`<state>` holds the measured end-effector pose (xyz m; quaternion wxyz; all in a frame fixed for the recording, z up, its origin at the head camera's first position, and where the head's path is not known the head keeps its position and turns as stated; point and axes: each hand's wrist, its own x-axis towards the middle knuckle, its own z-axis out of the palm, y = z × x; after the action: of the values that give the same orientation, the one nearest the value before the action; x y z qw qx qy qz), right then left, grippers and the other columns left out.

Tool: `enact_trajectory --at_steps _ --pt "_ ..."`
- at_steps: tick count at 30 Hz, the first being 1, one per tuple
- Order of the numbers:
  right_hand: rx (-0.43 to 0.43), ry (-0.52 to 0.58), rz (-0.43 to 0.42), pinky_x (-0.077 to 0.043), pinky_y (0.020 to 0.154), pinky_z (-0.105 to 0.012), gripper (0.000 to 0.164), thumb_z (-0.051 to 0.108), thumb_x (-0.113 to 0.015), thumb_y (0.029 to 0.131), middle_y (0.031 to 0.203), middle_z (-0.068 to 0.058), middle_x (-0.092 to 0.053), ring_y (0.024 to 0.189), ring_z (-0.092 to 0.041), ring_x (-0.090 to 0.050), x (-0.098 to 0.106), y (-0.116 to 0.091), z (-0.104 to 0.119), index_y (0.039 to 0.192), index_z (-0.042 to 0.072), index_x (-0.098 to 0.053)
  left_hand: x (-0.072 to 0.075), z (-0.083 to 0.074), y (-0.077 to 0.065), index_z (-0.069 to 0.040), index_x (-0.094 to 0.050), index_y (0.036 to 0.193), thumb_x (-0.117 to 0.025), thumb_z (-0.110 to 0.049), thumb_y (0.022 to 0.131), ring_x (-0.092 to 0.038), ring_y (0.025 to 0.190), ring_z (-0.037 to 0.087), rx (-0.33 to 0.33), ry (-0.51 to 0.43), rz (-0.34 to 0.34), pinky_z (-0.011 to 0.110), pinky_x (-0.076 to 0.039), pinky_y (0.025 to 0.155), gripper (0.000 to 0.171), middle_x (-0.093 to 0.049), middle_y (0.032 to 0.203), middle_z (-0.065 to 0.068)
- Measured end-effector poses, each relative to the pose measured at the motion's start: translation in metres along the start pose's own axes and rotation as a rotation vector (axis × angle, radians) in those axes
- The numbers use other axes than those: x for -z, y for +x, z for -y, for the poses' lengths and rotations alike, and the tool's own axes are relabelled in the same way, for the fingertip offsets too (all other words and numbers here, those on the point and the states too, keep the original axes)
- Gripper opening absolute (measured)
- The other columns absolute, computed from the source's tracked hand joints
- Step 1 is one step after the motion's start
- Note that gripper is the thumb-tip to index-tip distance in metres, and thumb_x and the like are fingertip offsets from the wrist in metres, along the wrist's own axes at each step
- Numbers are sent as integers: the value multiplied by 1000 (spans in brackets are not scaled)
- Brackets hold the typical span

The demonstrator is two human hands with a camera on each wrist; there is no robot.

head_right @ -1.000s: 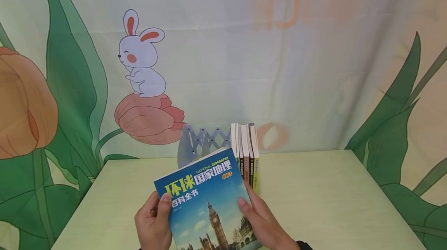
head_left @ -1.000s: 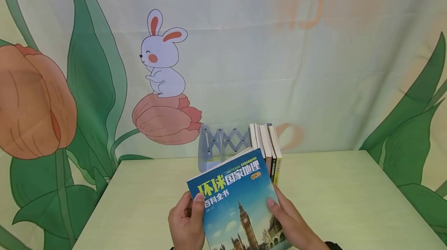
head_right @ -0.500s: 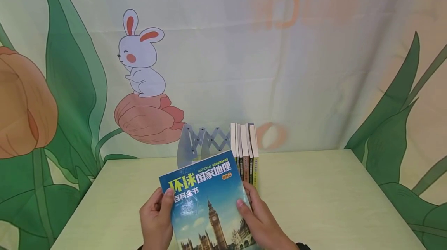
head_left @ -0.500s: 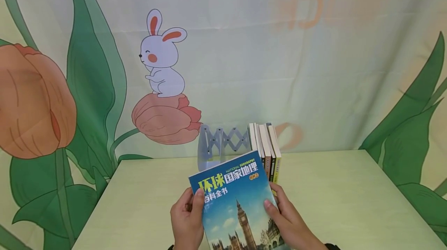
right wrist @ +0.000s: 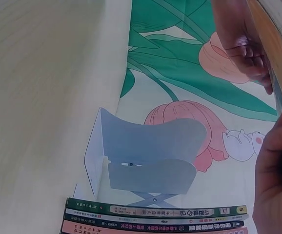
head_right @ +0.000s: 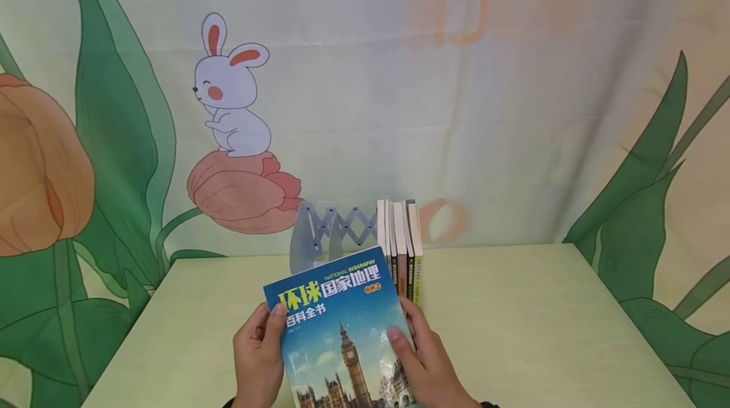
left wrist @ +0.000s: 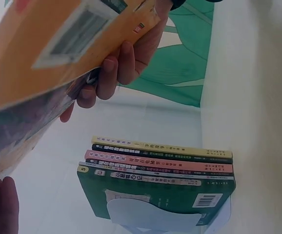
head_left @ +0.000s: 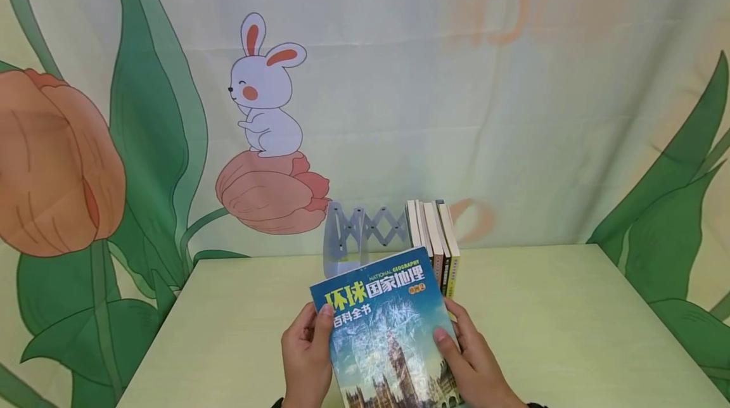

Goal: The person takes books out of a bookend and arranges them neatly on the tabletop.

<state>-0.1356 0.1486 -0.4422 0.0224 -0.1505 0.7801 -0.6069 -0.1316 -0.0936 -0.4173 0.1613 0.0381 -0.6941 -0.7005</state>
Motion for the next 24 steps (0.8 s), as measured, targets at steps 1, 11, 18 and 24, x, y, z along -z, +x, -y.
enact_trajectory --at_steps 1,11,18,24 --pt "-9 7 -12 -54 80 -30 50 23 -38 108 125 -20 -63 101 -7 -66 -1 -1 1 153 13 -20 0 0 0 -3 -62 128 -49 -31 104 -73 72 12 10 -2 6 28 -58 62 38 -73 107 19" --pt "-126 115 -151 -55 83 -29 48 30 -46 105 129 -15 -62 103 -12 -68 -14 -4 6 150 24 -29 5 0 -7 -25 -27 154 -45 -41 104 -74 91 19 130 -23 161 32 -59 76 56 -65 126 16" --pt "-128 171 -176 -57 78 -30 51 37 -45 104 135 -18 -58 102 -15 -69 -16 -6 7 150 25 -26 3 0 -16 -19 -20 157 -45 -17 104 -72 97 19 91 62 202 27 -58 80 58 -62 132 17" --pt "-115 183 -196 -58 77 -31 48 35 -45 105 131 -18 -59 98 -14 -70 -16 -7 4 149 25 -28 1 2 -21 -16 -20 157 -52 -14 100 -70 106 27 116 105 208 29 -58 81 66 -59 135 21"
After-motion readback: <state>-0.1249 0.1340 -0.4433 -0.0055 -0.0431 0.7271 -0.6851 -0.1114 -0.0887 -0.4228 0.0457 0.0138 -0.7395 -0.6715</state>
